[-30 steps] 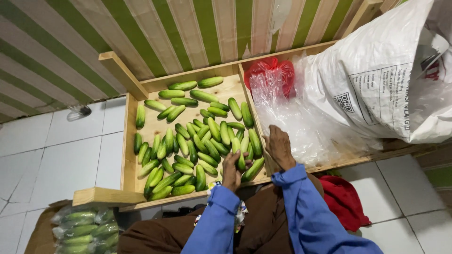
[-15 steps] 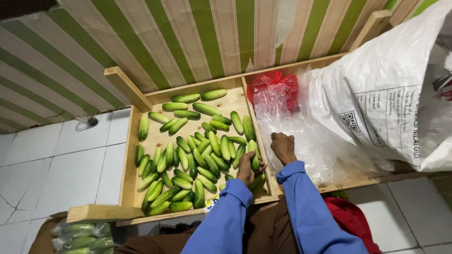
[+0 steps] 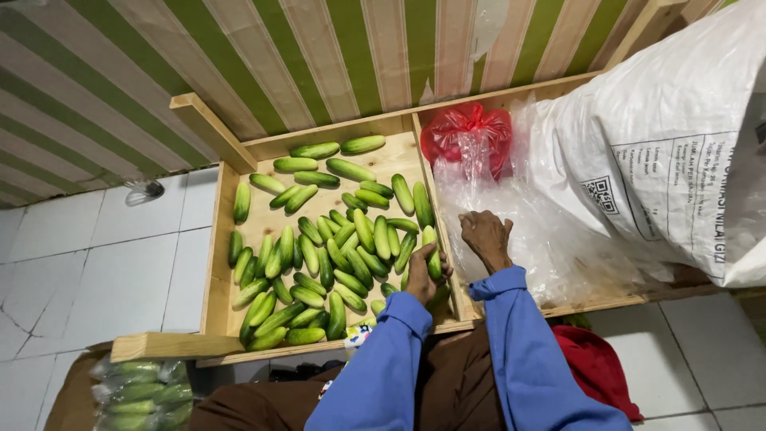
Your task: The person packs cucumbers into small plastic bags by hand, ties the bags, and places them into a cardboard box.
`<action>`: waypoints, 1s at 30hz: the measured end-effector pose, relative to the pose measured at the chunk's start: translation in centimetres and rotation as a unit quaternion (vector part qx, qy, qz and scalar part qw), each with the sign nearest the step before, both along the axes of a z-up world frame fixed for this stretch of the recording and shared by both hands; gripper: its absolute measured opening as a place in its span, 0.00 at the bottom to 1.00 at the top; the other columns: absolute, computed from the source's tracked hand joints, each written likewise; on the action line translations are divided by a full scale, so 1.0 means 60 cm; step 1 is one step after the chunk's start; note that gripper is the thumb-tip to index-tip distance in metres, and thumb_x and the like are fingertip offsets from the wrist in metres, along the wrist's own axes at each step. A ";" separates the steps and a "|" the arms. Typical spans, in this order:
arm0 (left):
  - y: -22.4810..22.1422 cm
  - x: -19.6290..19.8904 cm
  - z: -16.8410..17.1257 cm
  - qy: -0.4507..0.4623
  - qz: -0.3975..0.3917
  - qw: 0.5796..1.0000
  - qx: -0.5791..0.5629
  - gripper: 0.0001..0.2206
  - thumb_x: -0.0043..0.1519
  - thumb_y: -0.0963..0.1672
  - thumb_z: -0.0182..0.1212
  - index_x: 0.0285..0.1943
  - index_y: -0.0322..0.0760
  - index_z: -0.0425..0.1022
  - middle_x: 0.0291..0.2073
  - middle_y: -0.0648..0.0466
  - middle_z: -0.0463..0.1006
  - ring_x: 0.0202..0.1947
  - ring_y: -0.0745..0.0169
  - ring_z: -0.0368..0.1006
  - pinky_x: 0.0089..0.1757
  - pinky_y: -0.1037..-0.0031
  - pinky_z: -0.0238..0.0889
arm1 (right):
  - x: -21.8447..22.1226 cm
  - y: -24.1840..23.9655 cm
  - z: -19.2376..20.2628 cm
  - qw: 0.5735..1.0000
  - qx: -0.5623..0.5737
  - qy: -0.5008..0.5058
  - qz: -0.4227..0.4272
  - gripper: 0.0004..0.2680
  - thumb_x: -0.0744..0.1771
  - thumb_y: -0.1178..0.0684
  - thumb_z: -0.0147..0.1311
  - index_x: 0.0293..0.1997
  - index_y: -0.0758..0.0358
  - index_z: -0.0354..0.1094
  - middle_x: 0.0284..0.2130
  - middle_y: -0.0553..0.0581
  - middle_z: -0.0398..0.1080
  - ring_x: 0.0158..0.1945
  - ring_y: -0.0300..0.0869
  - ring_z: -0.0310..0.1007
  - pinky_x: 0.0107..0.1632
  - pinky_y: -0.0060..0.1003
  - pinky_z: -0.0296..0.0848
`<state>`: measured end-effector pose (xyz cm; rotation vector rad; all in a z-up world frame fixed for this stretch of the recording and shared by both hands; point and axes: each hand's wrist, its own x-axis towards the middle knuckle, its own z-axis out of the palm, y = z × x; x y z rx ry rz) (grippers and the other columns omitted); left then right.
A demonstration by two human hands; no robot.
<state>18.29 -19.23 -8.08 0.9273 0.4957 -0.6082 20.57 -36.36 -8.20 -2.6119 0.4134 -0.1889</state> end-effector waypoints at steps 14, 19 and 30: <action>0.030 -0.014 0.034 -0.033 0.053 0.983 -0.173 0.22 0.58 0.51 0.68 0.53 0.29 0.77 0.36 0.52 0.77 0.41 0.55 0.77 0.47 0.47 0.76 | -0.042 0.058 0.019 0.938 -0.170 -0.277 0.116 0.14 0.58 0.62 0.58 0.45 0.52 0.73 0.45 0.53 0.74 0.51 0.45 0.76 0.72 0.66 0.46; 0.100 -0.030 0.012 -0.008 0.149 0.970 -0.193 0.17 0.57 0.48 0.70 0.49 0.34 0.79 0.40 0.49 0.79 0.43 0.49 0.76 0.48 0.46 0.72 | -0.124 0.168 0.065 0.893 -0.138 -0.370 0.218 0.19 0.54 0.64 0.63 0.48 0.58 0.74 0.45 0.57 0.74 0.51 0.47 0.76 0.69 0.59 0.59; 0.261 -0.121 0.058 -0.024 0.221 0.953 -0.204 0.22 0.57 0.51 0.68 0.57 0.39 0.77 0.44 0.55 0.72 0.52 0.51 0.69 0.55 0.43 0.65 | -0.216 0.278 0.124 0.792 -0.138 -0.473 0.361 0.13 0.66 0.64 0.44 0.47 0.55 0.77 0.48 0.55 0.77 0.54 0.47 0.76 0.67 0.54 0.66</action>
